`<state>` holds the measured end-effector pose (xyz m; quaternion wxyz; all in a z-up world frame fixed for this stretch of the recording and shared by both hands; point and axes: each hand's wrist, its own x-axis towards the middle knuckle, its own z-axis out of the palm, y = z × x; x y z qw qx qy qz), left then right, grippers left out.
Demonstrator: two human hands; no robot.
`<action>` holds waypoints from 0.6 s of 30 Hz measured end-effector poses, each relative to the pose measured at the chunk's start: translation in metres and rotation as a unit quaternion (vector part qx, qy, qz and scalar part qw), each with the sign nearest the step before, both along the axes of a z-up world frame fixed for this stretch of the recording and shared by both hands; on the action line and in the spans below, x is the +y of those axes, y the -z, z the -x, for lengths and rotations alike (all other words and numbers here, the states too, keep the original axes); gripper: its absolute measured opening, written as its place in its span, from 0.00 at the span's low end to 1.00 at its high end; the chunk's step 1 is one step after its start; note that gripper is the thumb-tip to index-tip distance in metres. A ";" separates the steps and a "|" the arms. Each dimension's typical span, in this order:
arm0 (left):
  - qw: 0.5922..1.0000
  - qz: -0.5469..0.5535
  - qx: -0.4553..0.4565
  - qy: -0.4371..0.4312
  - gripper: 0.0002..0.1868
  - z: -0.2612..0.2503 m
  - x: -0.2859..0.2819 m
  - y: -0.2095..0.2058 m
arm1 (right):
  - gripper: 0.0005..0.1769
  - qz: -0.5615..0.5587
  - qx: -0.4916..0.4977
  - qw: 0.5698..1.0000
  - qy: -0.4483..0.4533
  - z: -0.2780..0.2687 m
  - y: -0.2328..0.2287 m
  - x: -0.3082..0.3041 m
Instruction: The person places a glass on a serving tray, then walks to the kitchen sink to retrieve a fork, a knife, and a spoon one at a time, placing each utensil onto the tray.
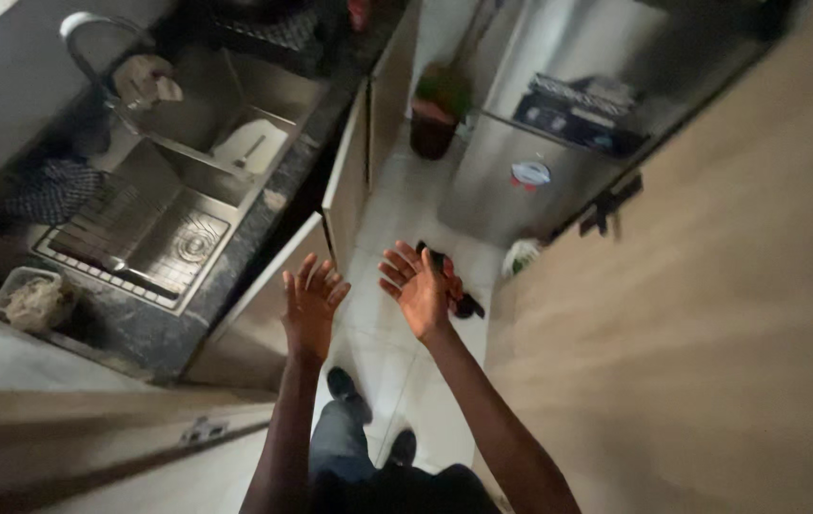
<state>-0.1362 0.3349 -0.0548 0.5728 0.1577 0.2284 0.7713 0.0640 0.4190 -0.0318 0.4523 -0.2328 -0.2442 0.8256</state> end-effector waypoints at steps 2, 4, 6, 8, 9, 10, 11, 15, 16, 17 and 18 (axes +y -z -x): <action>1.000 0.020 -0.006 -0.007 0.33 0.013 0.010 0.004 | 0.34 -0.019 0.011 1.000 -0.016 0.020 0.002 0.019; 1.000 0.018 -0.001 -0.022 0.33 0.030 0.024 0.004 | 0.35 -0.034 0.022 0.999 -0.030 0.040 0.004 0.036; 0.999 0.012 0.006 -0.040 0.33 0.051 0.043 0.000 | 0.34 -0.023 0.013 0.998 -0.050 0.065 0.003 0.056; 0.998 -0.018 -0.023 -0.052 0.32 0.075 0.066 -0.005 | 0.34 -0.024 -0.007 0.998 -0.063 0.094 0.002 0.075; 0.998 -0.022 -0.022 -0.057 0.32 0.090 0.081 -0.009 | 0.34 -0.027 -0.025 0.997 -0.070 0.110 0.001 0.088; 0.997 -0.017 -0.022 -0.072 0.31 0.102 0.088 -0.011 | 0.34 -0.026 -0.026 0.996 -0.078 0.123 0.001 0.097; 0.996 -0.012 -0.021 -0.087 0.31 0.113 0.092 -0.013 | 0.34 -0.027 -0.025 0.995 -0.093 0.137 0.000 0.106; 0.991 -0.031 -0.064 -0.115 0.30 0.169 0.116 -0.017 | 0.33 -0.018 0.028 0.989 -0.145 0.210 0.000 0.141; 0.990 -0.029 -0.063 -0.122 0.30 0.176 0.115 -0.017 | 0.33 -0.015 0.030 0.986 -0.163 0.224 -0.001 0.147; 0.989 -0.027 -0.062 -0.129 0.30 0.185 0.113 -0.017 | 0.33 -0.009 0.033 0.985 -0.168 0.240 -0.004 0.155; 0.987 -0.025 -0.062 -0.145 0.30 0.194 0.109 -0.015 | 0.33 -0.003 0.033 0.985 -0.172 0.256 -0.004 0.159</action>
